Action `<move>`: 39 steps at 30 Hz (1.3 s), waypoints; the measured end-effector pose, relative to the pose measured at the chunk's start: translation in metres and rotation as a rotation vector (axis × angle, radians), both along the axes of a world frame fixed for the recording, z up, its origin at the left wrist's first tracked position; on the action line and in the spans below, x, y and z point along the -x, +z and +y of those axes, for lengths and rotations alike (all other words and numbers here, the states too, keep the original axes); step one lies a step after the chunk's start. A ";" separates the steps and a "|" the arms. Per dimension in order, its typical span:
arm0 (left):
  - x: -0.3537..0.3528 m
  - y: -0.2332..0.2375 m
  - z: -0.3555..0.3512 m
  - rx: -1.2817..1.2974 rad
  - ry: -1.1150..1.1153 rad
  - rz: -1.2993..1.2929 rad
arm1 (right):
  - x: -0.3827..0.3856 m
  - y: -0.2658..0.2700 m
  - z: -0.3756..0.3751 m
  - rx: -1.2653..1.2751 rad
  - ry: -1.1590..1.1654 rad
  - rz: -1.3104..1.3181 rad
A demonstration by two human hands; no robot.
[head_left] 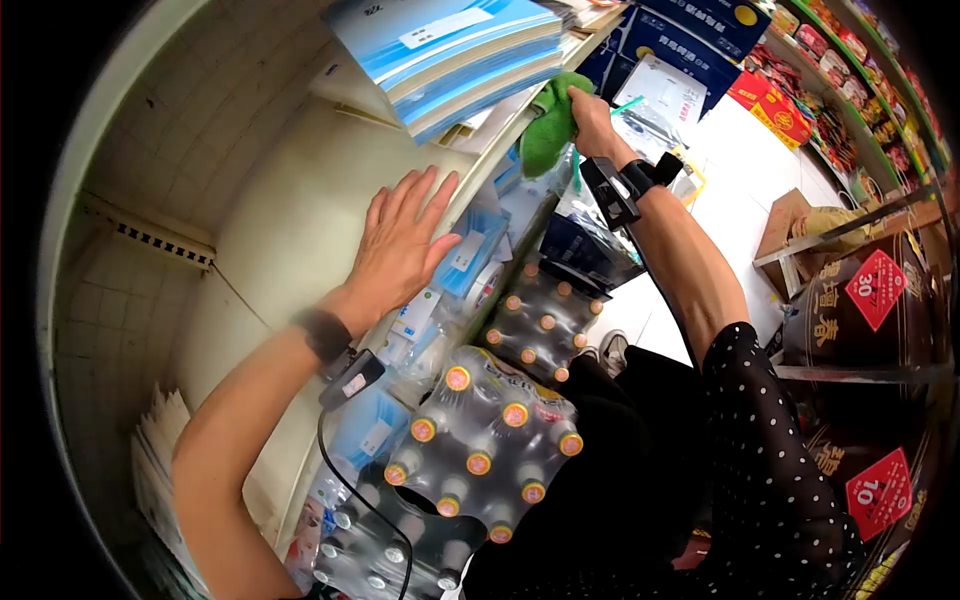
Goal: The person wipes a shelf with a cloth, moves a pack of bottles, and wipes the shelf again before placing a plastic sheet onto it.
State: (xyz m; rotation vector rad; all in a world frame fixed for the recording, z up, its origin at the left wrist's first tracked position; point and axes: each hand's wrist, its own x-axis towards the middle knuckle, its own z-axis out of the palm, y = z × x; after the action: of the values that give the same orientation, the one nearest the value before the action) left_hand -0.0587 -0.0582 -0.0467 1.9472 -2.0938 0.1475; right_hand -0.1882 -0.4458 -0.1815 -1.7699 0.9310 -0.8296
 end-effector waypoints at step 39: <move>-0.012 -0.010 0.005 0.079 0.023 0.151 | -0.019 0.094 0.395 -1.033 0.239 -0.279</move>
State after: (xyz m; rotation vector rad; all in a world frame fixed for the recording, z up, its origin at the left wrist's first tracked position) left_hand -0.0468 -0.0537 -0.0571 1.8753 -1.9415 0.0831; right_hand -0.1694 -0.0507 -0.0872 -0.8109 0.7308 -0.3058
